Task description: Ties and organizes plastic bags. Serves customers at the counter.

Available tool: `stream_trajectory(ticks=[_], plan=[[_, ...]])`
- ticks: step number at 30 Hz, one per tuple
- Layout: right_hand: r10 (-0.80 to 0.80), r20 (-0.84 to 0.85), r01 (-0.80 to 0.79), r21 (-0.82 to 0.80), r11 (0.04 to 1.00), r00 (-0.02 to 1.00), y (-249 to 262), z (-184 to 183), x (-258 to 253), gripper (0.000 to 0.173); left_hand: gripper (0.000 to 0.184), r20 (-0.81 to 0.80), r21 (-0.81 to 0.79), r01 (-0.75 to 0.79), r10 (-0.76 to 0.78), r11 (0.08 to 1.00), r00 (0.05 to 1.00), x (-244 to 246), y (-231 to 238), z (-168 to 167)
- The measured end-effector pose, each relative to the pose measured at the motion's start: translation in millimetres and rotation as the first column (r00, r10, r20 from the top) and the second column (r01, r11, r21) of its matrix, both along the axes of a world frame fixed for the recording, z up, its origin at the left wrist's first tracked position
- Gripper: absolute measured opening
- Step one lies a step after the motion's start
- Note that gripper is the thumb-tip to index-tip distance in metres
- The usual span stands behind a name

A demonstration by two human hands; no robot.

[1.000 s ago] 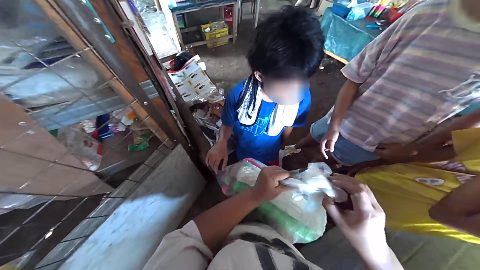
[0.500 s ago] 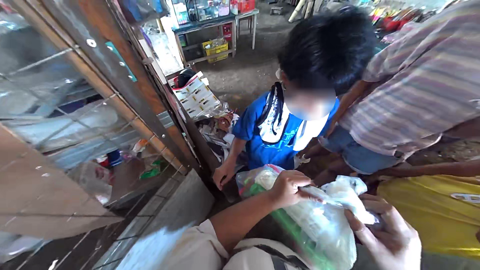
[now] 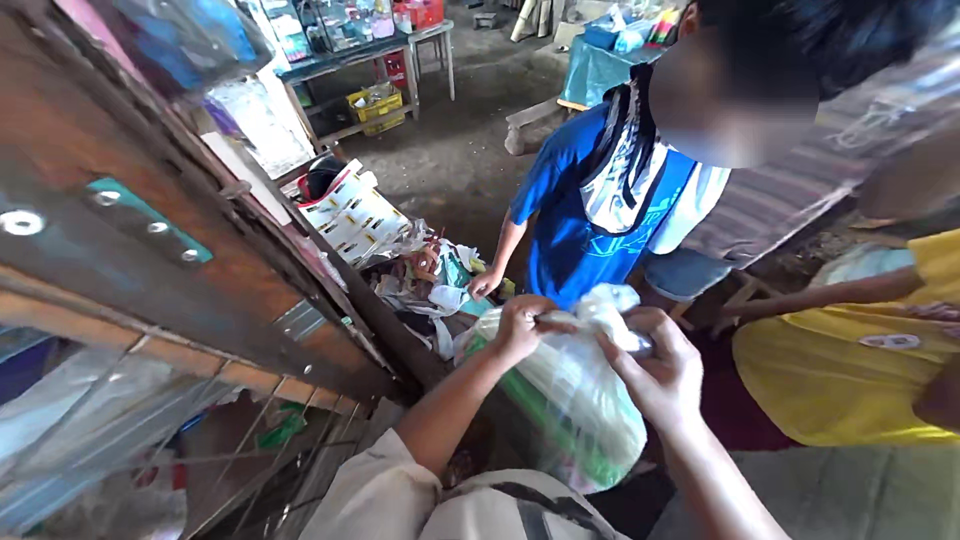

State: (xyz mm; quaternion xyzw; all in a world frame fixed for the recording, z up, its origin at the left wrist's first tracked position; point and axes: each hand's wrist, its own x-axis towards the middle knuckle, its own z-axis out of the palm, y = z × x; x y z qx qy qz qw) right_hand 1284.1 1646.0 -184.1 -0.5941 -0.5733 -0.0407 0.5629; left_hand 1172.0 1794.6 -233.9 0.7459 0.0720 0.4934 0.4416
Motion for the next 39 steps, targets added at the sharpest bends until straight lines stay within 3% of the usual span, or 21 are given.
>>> stream_trajectory(ticks=[6,8,9,11,13,14,16,19,22,25,27,30,34,36,39], plan=[[0.010,0.059,-0.015,0.075,0.997,0.998,67.5,7.8,-6.9,0.027,0.025,-0.028,0.107,-0.171,0.175,0.979,0.984,-9.5,61.0,6.9],[-0.018,0.098,0.015,0.035,0.999,0.995,86.7,-0.4,-5.7,0.027,0.022,-0.168,0.122,-0.180,0.199,0.976,0.966,-17.3,79.3,6.8],[-0.029,0.109,0.033,-0.030,0.999,0.994,95.9,-8.7,-2.7,0.027,0.025,-0.316,0.098,-0.150,0.174,0.984,0.933,-23.4,87.4,6.6],[0.001,0.069,0.021,-0.317,0.948,0.998,109.7,-32.8,6.2,0.031,0.038,-0.654,-0.004,-0.066,0.048,0.998,0.755,-33.6,102.2,-4.9],[0.091,-0.012,-0.077,-0.658,0.749,0.996,117.8,-63.4,10.5,0.038,0.053,-0.837,-0.109,-0.004,-0.089,0.994,0.540,-38.3,109.2,-35.3],[0.152,-0.027,-0.122,-0.738,0.663,0.988,121.3,-80.2,8.6,0.038,0.060,-0.866,-0.146,0.005,-0.131,0.989,0.482,-40.4,109.5,-47.8],[0.196,-0.069,-0.174,-0.787,0.592,0.978,125.7,-101.5,-1.7,0.036,0.062,-0.848,-0.198,-0.040,-0.151,0.979,0.508,-46.7,105.2,-58.0],[0.175,-0.148,-0.226,-0.755,0.616,0.973,128.6,-111.7,-2.6,0.037,0.054,-0.744,-0.313,-0.112,-0.170,0.943,0.647,-56.3,96.2,-64.0],[0.238,-0.205,-0.314,-0.675,0.668,0.949,141.0,-123.3,12.0,0.038,0.053,-0.735,-0.294,-0.130,-0.137,0.947,0.664,-54.1,94.0,-66.5],[0.268,-0.059,-0.231,-0.698,0.677,0.962,146.9,-118.1,14.6,0.037,0.049,-0.748,-0.253,-0.299,0.010,0.920,0.663,-45.6,83.4,-72.6],[0.285,0.118,-0.106,-0.745,0.659,0.951,149.5,-105.4,9.8,0.036,0.046,-0.806,-0.221,-0.441,0.091,0.870,0.584,-37.7,73.9,-66.4],[0.365,0.193,-0.019,-0.863,0.505,0.911,154.4,-93.6,4.8,0.036,0.046,-0.887,-0.140,-0.562,0.149,0.816,0.437,-29.3,56.8,-57.7],[0.459,0.172,-0.021,-0.922,0.387,0.872,153.1,-91.5,-3.0,0.038,0.045,-0.953,0.026,-0.563,0.190,0.826,0.234,-25.8,35.4,-40.8],[0.489,0.124,-0.055,-0.941,0.335,0.863,151.7,-91.3,-4.7,0.040,0.045,-0.967,0.063,-0.534,0.184,0.843,0.176,-27.1,28.3,-33.8],[0.501,0.037,-0.157,-0.927,0.340,0.865,148.5,-93.9,1.2,0.042,0.044,-0.977,0.045,-0.490,0.140,0.871,0.160,-28.3,25.7,-30.2]])
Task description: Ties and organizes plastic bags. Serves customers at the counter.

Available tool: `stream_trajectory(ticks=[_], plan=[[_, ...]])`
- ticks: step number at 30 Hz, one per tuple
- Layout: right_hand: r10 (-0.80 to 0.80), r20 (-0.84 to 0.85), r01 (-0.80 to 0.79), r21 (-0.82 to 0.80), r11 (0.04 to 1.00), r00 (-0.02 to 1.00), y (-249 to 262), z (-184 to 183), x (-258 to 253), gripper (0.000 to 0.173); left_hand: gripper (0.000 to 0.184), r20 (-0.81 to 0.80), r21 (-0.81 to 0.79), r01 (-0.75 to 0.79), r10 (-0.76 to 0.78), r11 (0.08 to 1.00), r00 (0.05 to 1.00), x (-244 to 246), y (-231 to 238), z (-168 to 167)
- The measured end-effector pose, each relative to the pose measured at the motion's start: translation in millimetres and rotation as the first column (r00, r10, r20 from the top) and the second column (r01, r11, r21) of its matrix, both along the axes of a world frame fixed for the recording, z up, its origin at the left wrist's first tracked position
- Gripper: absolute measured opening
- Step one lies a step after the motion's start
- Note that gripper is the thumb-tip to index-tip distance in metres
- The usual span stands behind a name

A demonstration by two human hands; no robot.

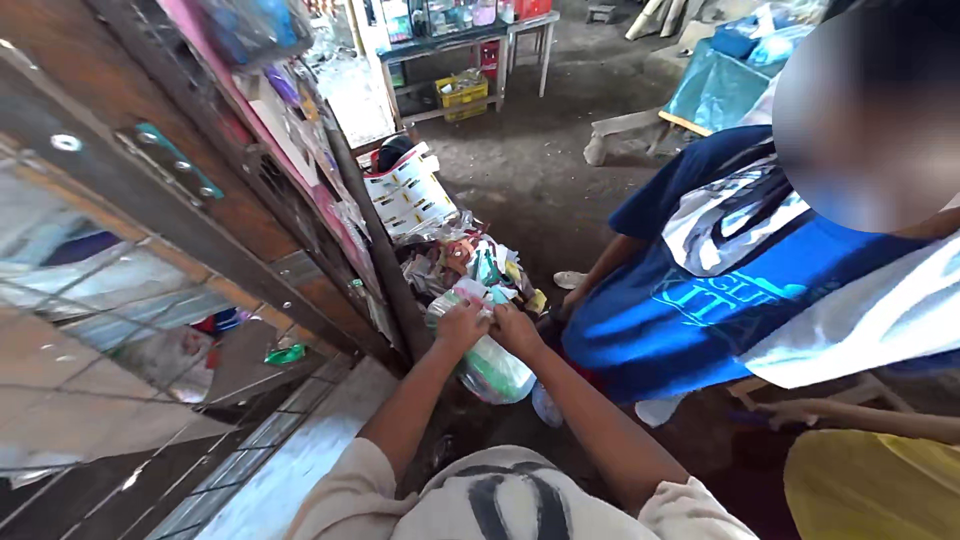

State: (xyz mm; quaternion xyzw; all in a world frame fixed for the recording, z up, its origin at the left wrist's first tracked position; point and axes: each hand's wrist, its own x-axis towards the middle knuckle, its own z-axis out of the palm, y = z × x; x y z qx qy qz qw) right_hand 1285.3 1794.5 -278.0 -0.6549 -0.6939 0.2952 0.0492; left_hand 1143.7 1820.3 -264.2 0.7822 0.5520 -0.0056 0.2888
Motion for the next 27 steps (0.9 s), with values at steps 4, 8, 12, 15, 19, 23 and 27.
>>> stream_trajectory(ticks=[4,8,12,15,19,23,27], plan=[[-0.012,-0.046,0.013,0.026,1.000,0.999,-6.3,8.7,-1.8,0.038,0.042,0.114,0.050,0.132,-0.137,0.990,0.984,-5.9,10.8,-5.5],[0.026,-0.070,-0.021,0.084,0.996,0.997,-11.0,5.2,-2.3,0.034,0.040,0.165,0.024,0.249,-0.249,0.968,0.954,-8.0,25.4,-15.1],[0.061,-0.165,-0.010,0.296,0.955,0.984,-13.2,-30.6,9.1,0.033,0.037,0.382,-0.067,0.229,-0.187,0.971,0.905,-13.1,39.7,-43.8],[0.015,-0.275,0.091,0.371,0.924,0.961,-8.3,-56.5,17.4,0.033,0.035,0.496,-0.124,0.172,-0.089,0.977,0.864,-12.2,44.6,-53.8],[-0.063,-0.324,0.159,0.280,0.947,0.944,-2.3,-82.1,15.2,0.035,0.033,0.491,-0.130,0.155,-0.072,0.979,0.868,-12.5,39.5,-58.0],[-0.100,-0.112,0.120,0.190,0.974,0.989,-0.8,-45.9,-0.6,0.032,0.043,0.288,-0.127,0.202,-0.159,0.971,0.944,-14.4,37.2,-34.9],[0.009,0.056,-0.025,0.289,0.957,0.998,3.7,-17.4,1.7,0.029,0.040,0.142,-0.070,0.258,-0.246,0.964,0.959,-8.1,37.7,-7.8]])
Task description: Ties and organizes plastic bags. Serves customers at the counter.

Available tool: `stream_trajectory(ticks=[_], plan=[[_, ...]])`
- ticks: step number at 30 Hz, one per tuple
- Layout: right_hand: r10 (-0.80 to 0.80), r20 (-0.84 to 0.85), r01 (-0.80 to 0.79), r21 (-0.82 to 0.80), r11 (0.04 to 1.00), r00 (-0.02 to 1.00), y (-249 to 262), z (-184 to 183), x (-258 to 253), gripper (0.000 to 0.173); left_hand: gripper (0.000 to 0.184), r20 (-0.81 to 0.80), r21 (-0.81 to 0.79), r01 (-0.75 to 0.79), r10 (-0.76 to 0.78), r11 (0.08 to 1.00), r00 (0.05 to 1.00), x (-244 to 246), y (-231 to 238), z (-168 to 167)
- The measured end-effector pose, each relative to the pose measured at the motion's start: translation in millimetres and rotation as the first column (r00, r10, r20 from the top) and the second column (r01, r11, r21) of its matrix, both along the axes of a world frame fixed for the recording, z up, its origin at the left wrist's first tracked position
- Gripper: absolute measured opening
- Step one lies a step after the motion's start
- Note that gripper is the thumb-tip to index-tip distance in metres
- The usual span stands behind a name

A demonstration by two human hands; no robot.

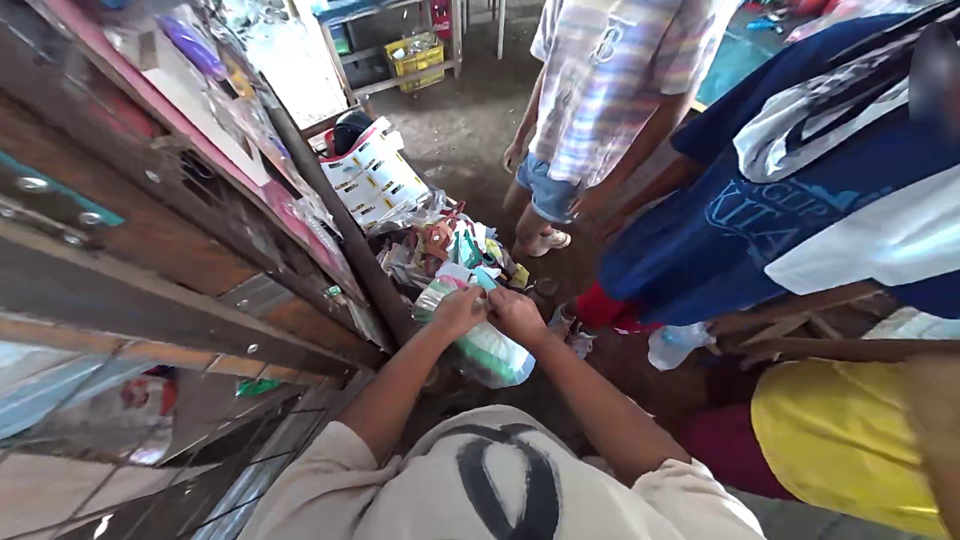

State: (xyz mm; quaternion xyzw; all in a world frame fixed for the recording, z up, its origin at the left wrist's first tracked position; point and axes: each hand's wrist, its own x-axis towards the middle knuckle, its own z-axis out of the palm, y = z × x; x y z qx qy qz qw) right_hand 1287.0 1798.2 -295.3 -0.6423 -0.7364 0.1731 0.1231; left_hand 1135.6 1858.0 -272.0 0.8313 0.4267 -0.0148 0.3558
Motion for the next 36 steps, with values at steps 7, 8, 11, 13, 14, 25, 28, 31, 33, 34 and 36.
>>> stream_trajectory(ticks=[7,8,11,13,14,25,28,31,33,34,36], plan=[[0.254,0.037,-0.256,0.195,0.947,0.967,2.4,8.4,2.7,0.020,0.036,-0.036,0.034,0.022,-0.021,0.999,0.999,1.0,5.4,5.2],[0.267,0.042,-0.270,0.186,0.945,0.963,3.7,9.1,1.9,0.020,0.033,0.013,0.034,0.007,-0.008,0.999,1.000,-1.4,7.9,0.4],[0.307,0.034,-0.308,0.186,0.933,0.951,2.2,3.4,1.4,0.021,0.027,0.190,0.023,-0.026,0.021,0.999,0.982,-10.1,11.2,-21.6],[0.297,-0.064,-0.272,0.259,0.927,0.953,-3.5,-10.2,2.9,0.021,0.027,0.294,-0.010,-0.046,0.047,0.999,0.955,-17.3,8.8,-40.3],[0.267,-0.144,-0.218,0.286,0.933,0.953,-5.9,-18.6,4.4,0.020,0.029,0.331,-0.039,-0.063,0.072,0.997,0.941,-20.4,6.8,-47.0],[0.022,-0.150,-0.050,-0.185,0.981,0.988,-7.7,-17.8,-8.1,0.034,0.031,0.252,-0.098,-0.347,0.361,0.933,0.898,3.2,-36.1,-26.3],[0.019,-0.132,-0.048,-0.215,0.975,0.991,-6.5,-4.1,-9.5,0.033,0.034,0.200,0.042,-0.298,0.284,0.954,0.938,-4.4,-33.8,-16.8],[0.002,-0.177,-0.038,-0.199,0.979,0.984,-11.7,10.7,-4.8,0.029,0.034,0.188,0.073,-0.217,0.200,0.974,0.962,-15.8,-24.8,-23.2],[0.025,-0.203,-0.055,-0.141,0.988,0.979,-16.0,8.4,-1.2,0.027,0.034,0.199,0.082,-0.158,0.139,0.984,0.970,-14.6,-23.0,-29.3],[0.045,-0.211,-0.070,-0.113,0.991,0.976,-17.5,7.9,0.9,0.026,0.034,0.214,0.097,-0.139,0.116,0.985,0.970,-11.8,-24.1,-29.9],[0.086,-0.211,-0.106,-0.084,0.991,0.974,-20.7,10.5,4.1,0.024,0.032,0.247,0.123,-0.117,0.083,0.986,0.965,-8.0,-26.4,-31.3]])
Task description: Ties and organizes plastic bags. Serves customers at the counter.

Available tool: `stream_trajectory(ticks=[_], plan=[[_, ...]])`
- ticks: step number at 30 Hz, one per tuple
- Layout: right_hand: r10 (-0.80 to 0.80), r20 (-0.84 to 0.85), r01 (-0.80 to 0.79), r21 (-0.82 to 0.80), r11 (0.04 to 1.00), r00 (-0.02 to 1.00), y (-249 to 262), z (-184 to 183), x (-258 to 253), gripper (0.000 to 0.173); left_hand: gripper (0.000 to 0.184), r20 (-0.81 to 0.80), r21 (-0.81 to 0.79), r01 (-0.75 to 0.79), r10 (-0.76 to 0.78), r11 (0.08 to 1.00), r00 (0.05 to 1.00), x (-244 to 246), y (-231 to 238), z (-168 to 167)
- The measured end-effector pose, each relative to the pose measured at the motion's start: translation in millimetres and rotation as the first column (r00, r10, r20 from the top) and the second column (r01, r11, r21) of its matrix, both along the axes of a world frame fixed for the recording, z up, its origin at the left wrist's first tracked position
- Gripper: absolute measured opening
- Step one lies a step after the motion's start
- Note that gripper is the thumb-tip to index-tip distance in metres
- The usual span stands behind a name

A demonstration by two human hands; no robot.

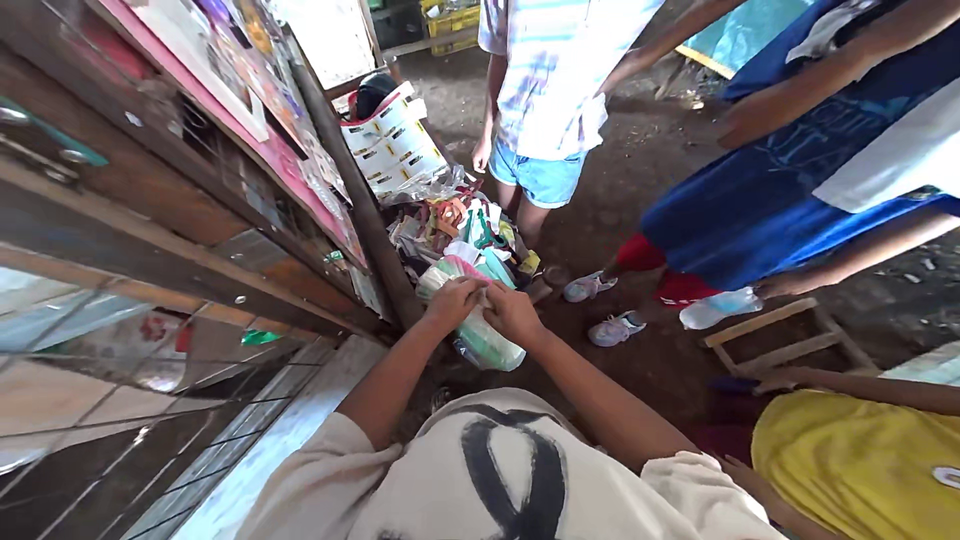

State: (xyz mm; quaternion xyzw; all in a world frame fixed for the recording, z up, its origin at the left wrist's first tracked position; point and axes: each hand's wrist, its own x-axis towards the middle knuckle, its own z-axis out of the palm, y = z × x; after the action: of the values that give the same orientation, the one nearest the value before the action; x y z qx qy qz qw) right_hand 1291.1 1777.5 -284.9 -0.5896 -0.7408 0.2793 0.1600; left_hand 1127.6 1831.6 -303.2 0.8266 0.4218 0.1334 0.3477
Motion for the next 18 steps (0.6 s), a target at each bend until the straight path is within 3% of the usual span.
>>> stream_trajectory(ticks=[4,6,9,11,14,16,18], plan=[[0.037,0.002,-0.037,0.053,0.998,0.999,-8.4,5.9,4.0,0.025,0.033,-0.008,-0.043,0.037,-0.037,0.998,0.999,1.0,2.0,-1.5],[0.019,-0.050,-0.014,0.093,0.996,0.999,-10.2,-1.3,9.5,0.024,0.038,0.026,-0.231,-0.011,0.017,0.973,1.000,0.7,2.6,-4.4],[-0.039,-0.365,0.100,0.151,0.983,0.930,-5.8,-40.0,23.4,0.023,0.035,0.270,-0.542,-0.157,0.348,0.826,0.898,2.2,-8.1,-6.4],[-0.107,-0.606,0.177,0.057,0.983,0.788,-1.7,-67.7,26.0,0.021,0.029,0.344,-0.607,-0.192,0.473,0.771,0.811,11.2,-20.2,-2.1],[-0.269,-0.753,0.277,-0.120,0.953,0.601,0.4,-81.9,16.3,0.021,0.028,0.323,-0.484,-0.234,0.420,0.843,0.848,20.8,-28.0,0.8],[-0.401,-0.624,0.348,-0.212,0.913,0.671,4.7,-62.6,15.4,0.028,0.040,0.282,-0.326,-0.193,0.290,0.925,0.914,14.6,-22.7,-1.4],[-0.381,-0.373,0.337,-0.179,0.924,0.846,7.2,-39.6,15.2,0.036,0.048,0.222,-0.236,-0.227,0.280,0.945,0.934,10.3,-19.3,-6.0]])
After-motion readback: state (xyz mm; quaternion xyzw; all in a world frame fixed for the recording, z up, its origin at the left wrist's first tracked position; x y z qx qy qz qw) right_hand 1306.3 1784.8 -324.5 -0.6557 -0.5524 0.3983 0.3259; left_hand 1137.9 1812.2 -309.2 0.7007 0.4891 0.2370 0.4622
